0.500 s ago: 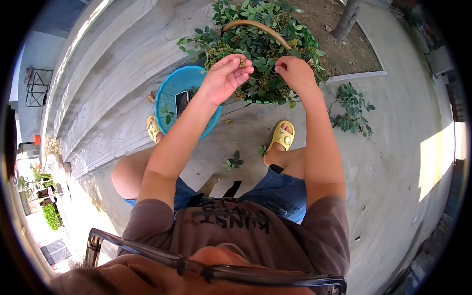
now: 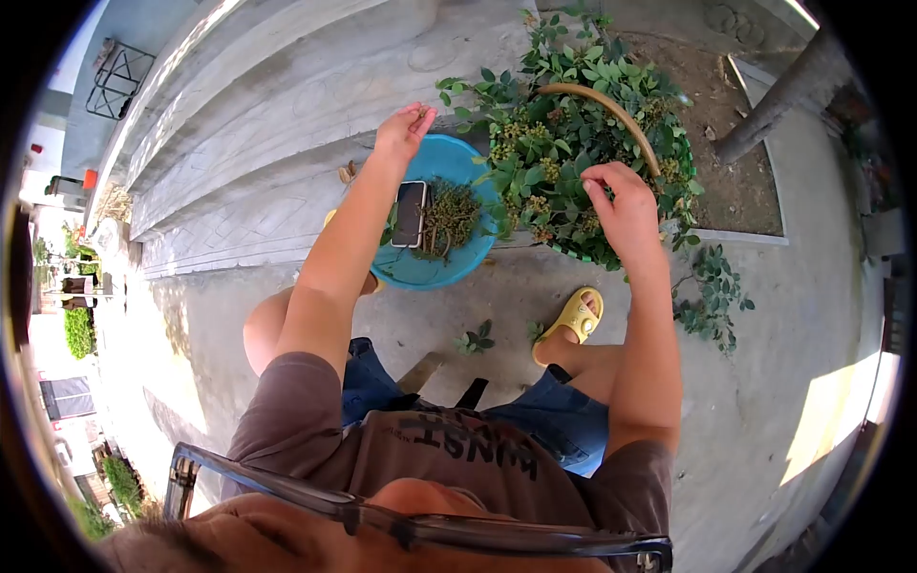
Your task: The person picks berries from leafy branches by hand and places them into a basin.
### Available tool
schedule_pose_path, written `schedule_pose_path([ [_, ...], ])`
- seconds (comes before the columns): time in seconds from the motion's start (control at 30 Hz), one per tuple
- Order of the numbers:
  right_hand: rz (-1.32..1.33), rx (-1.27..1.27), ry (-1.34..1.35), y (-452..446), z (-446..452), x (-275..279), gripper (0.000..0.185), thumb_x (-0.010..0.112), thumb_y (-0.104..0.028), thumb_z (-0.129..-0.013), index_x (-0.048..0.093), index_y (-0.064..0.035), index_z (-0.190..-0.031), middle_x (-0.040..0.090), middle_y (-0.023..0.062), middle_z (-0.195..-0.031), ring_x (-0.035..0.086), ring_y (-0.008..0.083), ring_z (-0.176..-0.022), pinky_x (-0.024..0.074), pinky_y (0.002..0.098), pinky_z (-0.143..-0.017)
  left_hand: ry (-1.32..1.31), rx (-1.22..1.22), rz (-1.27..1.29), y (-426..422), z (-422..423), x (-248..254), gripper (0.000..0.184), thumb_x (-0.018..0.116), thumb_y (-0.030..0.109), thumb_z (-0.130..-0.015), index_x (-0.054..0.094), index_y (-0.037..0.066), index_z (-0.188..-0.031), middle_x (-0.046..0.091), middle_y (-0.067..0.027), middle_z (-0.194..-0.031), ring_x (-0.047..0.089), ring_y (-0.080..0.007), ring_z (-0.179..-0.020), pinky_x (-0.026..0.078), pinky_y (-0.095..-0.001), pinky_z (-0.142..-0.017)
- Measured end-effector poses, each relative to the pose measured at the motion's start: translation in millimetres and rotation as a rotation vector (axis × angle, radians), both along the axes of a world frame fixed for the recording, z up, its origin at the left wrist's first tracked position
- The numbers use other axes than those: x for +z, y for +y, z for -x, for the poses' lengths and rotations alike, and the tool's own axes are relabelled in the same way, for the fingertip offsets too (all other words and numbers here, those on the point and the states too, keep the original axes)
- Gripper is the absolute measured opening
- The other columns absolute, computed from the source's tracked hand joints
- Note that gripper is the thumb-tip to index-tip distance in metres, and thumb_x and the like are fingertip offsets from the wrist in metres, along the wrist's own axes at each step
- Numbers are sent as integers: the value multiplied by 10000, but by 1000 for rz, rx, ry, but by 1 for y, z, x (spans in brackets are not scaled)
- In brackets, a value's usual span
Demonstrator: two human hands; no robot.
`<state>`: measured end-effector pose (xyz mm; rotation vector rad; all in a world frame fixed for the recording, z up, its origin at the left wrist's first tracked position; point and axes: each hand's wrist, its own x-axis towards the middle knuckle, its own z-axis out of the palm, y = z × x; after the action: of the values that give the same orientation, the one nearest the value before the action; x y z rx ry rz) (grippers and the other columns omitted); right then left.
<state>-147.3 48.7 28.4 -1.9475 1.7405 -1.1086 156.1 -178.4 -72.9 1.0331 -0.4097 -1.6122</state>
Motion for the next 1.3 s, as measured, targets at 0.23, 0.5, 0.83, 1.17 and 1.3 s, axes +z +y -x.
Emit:
schedule_pose_path([
  [0.23,-109,-54,58,-16,5,-12,104,625,-98,-831,640,-45,-918,630,96,-860,624,259,-768,487,343,-680,-226,64,-112,-86,-29,-53,389,550,-3,-862,403,-80,-1214,455,-230,-1244,551,-354,-1055,558,-418,-857],
  [0.5,-169,-185,62,-28,27,-18,140,629,-120,-822,651,-54,-943,662,108,-853,649,247,-768,504,335,-699,-171,-110,54,-38,17,27,404,587,69,-871,483,40,-1261,483,-135,-1247,543,-321,-1060,502,-418,-878],
  [0.83,-265,12,222,-15,13,-37,78,658,-142,-772,663,-93,-832,607,56,-794,609,254,-789,495,368,-698,-553,-608,619,118,76,85,206,578,174,-916,647,66,-1077,646,5,-912,596,-85,-850,437,-236,-741],
  [1.17,0,215,202,-11,-35,-50,383,726,-56,-690,621,-117,-1054,568,58,-927,583,250,-910,497,359,-777,-1058,-504,774,178,74,64,113,624,85,-821,658,38,-918,597,-84,-818,573,-207,-739,462,-316,-677],
  [1.3,22,219,297,-15,-40,-58,334,718,-68,-698,602,-104,-1009,566,62,-937,579,262,-930,492,370,-786,-1356,-444,971,180,66,51,96,642,87,-787,657,59,-877,606,-94,-857,571,-283,-832,462,-389,-740],
])
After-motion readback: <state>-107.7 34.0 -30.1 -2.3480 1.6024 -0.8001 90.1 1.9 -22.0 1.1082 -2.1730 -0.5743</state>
